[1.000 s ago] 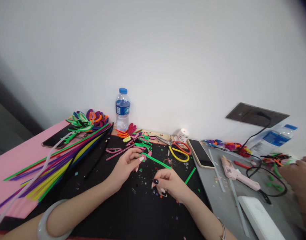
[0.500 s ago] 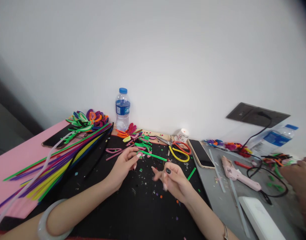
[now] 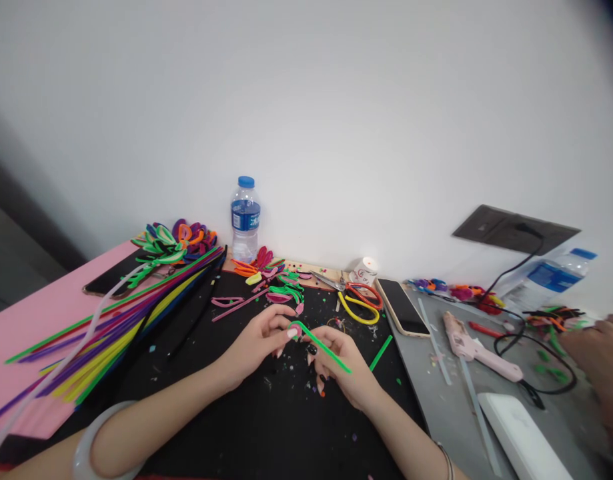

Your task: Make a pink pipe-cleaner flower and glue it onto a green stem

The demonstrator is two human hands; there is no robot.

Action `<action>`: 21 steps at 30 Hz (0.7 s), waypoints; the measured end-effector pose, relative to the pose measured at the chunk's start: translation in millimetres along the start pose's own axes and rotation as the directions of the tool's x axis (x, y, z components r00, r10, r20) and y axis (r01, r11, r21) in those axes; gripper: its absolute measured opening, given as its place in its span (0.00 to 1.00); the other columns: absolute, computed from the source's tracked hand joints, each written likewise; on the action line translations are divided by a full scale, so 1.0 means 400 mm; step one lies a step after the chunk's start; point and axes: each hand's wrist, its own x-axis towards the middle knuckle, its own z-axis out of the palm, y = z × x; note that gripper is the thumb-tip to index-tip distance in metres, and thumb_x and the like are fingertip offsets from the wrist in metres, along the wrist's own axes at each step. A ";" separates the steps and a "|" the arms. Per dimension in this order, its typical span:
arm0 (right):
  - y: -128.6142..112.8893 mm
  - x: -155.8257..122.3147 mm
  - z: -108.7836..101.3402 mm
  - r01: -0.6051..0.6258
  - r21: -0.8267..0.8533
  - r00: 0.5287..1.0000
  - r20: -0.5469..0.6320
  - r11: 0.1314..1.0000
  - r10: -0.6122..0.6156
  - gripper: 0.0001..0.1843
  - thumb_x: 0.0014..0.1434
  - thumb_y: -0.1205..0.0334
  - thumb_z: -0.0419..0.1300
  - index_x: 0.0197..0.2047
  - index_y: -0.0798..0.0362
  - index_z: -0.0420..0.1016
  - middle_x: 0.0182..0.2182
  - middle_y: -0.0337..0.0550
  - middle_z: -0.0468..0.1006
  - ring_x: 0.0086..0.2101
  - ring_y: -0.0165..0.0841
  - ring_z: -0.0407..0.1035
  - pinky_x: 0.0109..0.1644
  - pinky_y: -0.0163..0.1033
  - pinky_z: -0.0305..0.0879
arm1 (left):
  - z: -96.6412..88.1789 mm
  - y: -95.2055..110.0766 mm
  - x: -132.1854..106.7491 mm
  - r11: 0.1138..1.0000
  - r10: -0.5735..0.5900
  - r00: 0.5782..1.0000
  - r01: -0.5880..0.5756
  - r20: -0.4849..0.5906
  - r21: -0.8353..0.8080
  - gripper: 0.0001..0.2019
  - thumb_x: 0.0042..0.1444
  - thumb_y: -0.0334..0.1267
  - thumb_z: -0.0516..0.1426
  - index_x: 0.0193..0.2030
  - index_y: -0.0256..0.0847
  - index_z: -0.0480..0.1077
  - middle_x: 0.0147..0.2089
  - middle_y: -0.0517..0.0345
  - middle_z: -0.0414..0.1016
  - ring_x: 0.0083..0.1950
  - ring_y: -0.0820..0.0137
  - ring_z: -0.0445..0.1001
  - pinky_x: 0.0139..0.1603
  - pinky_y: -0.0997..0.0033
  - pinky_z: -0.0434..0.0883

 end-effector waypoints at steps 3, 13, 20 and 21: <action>0.013 0.001 0.002 0.024 -0.036 0.999 0.023 0.999 -0.024 0.10 0.45 0.63 0.67 0.31 0.55 0.71 0.21 0.32 0.70 0.16 0.21 0.59 0.19 0.27 0.58 | 0.007 -0.003 -0.006 0.999 -0.003 0.996 0.000 0.090 0.043 0.15 0.53 0.39 0.59 0.45 0.39 0.63 0.30 0.63 0.68 0.23 0.80 0.61 0.23 0.78 0.58; 0.023 0.007 0.000 0.038 -0.141 0.999 -0.004 0.989 -0.039 0.11 0.47 0.60 0.65 0.25 0.55 0.67 0.16 0.32 0.70 0.14 0.22 0.57 0.17 0.28 0.56 | 0.009 0.002 -0.005 0.995 -0.036 0.987 0.021 0.153 0.098 0.16 0.52 0.39 0.58 0.46 0.39 0.62 0.29 0.63 0.67 0.23 0.78 0.62 0.23 0.77 0.59; 0.013 -0.003 0.000 0.009 -0.117 1.000 -0.005 0.993 -0.009 0.11 0.47 0.61 0.64 0.22 0.54 0.66 0.15 0.32 0.68 0.14 0.24 0.58 0.17 0.30 0.58 | 0.010 0.004 -0.005 0.997 -0.024 0.993 0.016 0.112 0.069 0.15 0.52 0.39 0.59 0.45 0.39 0.63 0.29 0.64 0.67 0.23 0.79 0.61 0.24 0.78 0.58; 0.012 -0.004 -0.001 0.016 -0.118 1.000 -0.001 0.993 -0.017 0.11 0.48 0.60 0.64 0.22 0.54 0.66 0.15 0.31 0.67 0.14 0.24 0.58 0.17 0.30 0.59 | 0.009 0.005 -0.004 0.998 -0.022 0.996 0.017 0.090 0.054 0.16 0.52 0.40 0.59 0.45 0.39 0.63 0.29 0.64 0.67 0.23 0.79 0.61 0.24 0.78 0.58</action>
